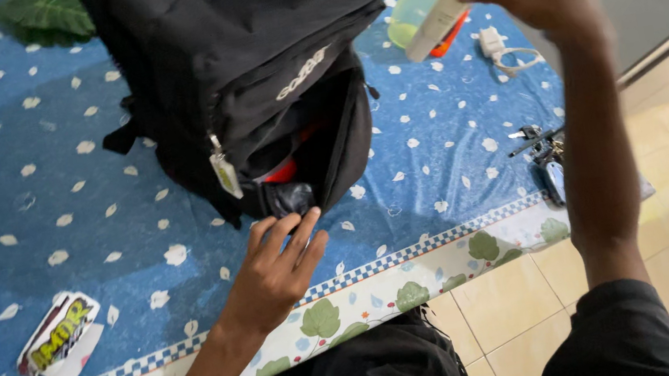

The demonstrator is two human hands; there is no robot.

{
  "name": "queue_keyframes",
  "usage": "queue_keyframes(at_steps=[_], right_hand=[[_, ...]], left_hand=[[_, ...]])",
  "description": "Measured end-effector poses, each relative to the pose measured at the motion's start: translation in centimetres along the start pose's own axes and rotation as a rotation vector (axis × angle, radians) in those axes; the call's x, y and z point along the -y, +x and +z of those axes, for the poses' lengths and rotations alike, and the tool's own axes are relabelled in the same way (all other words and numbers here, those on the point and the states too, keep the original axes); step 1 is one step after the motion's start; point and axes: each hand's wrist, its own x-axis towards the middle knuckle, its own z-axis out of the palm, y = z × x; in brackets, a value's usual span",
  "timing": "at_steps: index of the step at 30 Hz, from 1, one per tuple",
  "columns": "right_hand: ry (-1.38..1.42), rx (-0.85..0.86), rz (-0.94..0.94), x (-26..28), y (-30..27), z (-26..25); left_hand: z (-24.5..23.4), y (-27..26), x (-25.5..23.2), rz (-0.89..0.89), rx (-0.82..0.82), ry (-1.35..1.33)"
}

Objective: The person unpacks a black backpack placed on a table, removing a water bottle, wallet, keys, charger, hairbrush, and other small items. The person places each item on the table and then zips the backpack closed.

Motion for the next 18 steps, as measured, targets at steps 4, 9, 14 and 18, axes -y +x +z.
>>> queue_keyframes(at_steps=[4, 9, 14, 18], right_hand=[[-0.212, -0.033, 0.020, -8.2, 1.2, 3.1], [-0.310, -0.024, 0.251, -16.8, 2.4, 6.4], [-0.409, -0.055, 0.292, -21.3, 2.4, 7.7], [-0.483, -0.060, 0.233, -22.1, 2.6, 8.4]], left_hand=[[0.3, 0.0, -0.1, 0.002, 0.010, 0.012], [0.4, -0.2, 0.0, -0.022, 0.020, -0.001], [0.5, -0.2, 0.0, -0.025, 0.014, -0.011], [0.5, -0.2, 0.1, -0.030, 0.012, -0.014]])
